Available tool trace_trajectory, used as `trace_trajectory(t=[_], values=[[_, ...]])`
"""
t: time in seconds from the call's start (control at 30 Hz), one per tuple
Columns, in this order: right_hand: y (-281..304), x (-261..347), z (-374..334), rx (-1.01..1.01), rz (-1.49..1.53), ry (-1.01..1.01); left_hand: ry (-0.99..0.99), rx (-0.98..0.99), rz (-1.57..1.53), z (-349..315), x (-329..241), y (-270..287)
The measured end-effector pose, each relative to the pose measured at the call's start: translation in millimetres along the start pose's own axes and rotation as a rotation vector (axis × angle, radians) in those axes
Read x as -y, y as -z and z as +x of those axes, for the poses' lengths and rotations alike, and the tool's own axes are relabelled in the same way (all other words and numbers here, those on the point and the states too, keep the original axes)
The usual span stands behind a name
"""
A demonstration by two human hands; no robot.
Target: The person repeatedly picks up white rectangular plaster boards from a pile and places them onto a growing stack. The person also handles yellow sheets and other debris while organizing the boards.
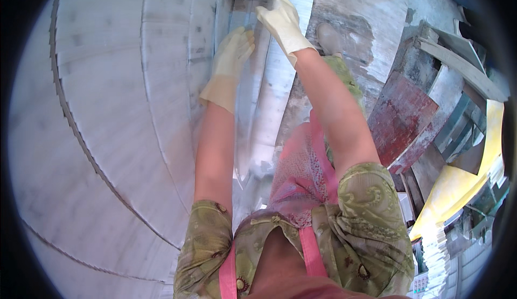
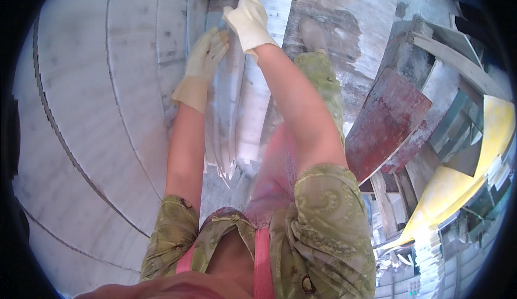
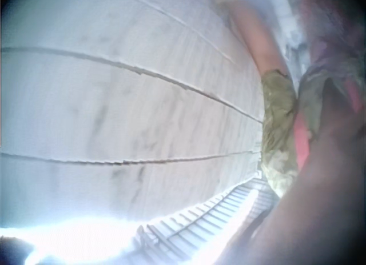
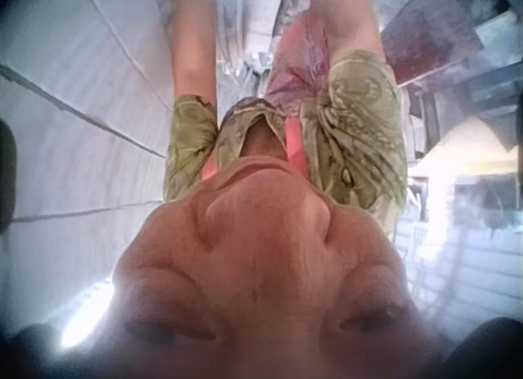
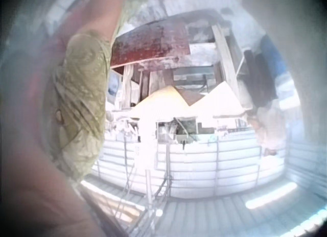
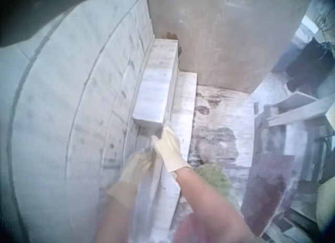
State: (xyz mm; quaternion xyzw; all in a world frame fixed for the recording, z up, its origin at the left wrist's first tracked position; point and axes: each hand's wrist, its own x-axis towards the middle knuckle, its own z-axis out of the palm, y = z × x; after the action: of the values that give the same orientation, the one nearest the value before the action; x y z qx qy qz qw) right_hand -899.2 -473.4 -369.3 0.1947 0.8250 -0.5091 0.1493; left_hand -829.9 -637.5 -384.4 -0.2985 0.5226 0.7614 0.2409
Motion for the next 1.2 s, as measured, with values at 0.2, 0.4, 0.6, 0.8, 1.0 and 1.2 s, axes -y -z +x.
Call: trace_trajectory(t=[0.2,0.4,0.6,0.8,1.0,1.2], values=[[-11,10,16,0.000,0.043,0.030,0.008,-0.046,-0.011,-3,-2,-3],[3,5,9,-0.001,-0.027,0.022,0.081,-0.105,-0.021,-4,-6,-1],[3,13,0,-0.327,-0.429,0.800,0.024,-0.008,-0.026,1,4,14],[-43,18,15,-0.310,-0.713,0.870,0.012,-0.055,-0.032,-1,16,14],[-20,5,27,-0.229,-0.611,0.907,-0.100,-0.042,-0.933,-25,11,-29],[18,0,10,-0.113,0.208,0.234,-0.238,-0.026,-1.155,-24,4,-47]])
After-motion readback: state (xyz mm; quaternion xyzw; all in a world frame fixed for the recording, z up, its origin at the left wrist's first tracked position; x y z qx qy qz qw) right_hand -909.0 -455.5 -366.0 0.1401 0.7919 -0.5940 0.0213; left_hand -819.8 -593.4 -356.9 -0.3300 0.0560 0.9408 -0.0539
